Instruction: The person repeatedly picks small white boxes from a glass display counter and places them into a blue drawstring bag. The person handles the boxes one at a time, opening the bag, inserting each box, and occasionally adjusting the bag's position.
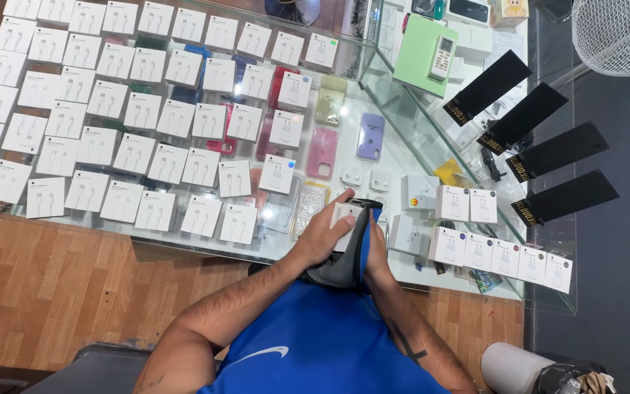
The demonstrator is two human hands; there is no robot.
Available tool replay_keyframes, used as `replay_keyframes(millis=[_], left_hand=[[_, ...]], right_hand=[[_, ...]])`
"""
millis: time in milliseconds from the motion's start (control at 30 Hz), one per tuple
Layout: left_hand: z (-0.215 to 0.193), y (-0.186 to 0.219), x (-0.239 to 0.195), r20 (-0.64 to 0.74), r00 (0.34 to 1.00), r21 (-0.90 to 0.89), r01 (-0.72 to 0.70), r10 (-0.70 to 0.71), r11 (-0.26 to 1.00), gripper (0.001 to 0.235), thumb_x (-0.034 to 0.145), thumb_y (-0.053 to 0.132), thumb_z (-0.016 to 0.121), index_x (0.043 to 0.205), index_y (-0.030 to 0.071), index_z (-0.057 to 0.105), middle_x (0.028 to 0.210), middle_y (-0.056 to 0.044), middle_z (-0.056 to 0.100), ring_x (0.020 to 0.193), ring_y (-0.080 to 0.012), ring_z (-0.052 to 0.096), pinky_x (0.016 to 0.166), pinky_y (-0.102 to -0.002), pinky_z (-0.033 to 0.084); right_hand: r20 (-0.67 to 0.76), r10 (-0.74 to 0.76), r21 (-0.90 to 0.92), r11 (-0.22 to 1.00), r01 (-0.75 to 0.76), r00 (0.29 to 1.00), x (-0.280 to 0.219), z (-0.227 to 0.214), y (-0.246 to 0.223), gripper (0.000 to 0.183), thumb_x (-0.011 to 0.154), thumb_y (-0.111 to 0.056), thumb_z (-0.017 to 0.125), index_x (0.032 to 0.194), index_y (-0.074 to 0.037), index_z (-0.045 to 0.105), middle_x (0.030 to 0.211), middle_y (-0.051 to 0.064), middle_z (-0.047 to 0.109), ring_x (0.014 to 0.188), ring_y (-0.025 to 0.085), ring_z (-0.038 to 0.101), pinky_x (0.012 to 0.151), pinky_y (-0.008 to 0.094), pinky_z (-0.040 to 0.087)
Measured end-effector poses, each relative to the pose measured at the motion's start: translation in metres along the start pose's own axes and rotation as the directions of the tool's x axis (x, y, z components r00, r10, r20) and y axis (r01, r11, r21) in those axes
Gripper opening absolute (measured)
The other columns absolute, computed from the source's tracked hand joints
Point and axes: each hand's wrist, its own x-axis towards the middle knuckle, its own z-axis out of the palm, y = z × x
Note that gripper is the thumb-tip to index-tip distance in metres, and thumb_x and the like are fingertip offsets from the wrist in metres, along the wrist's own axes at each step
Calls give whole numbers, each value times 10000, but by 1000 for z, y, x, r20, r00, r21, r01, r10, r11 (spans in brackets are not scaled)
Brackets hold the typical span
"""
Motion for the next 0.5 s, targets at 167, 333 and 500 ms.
replay_keyframes(millis=[167,333,500], left_hand=[[8,-25,8,-45,902,442,-367,429,819,655,897,367,412,1380,-56,283,1381,-317,334,1227,-445,390,1032,-518,270],[9,-34,18,37,620,645,-614,784,455,500,923,444,377,1272,86,405,1388,-204,381,1205,-312,446,1002,-434,315],[1,-45,14,203,695,557,-661,689,502,505,901,458,457,1301,156,395,1422,-166,353,1211,-312,452,1021,-449,318]], right_hand=[[-40,82,82,994,-79,996,1,3,-1,471,961,-495,359,913,-87,589,729,86,636,659,153,598,596,266,470],[-27,82,130,988,-78,996,4,-3,1,445,957,-459,374,921,-74,594,747,106,640,676,176,605,626,297,473],[1,99,167,981,-97,995,8,-9,9,420,952,-424,388,928,-61,600,765,125,643,693,199,612,655,327,475]])
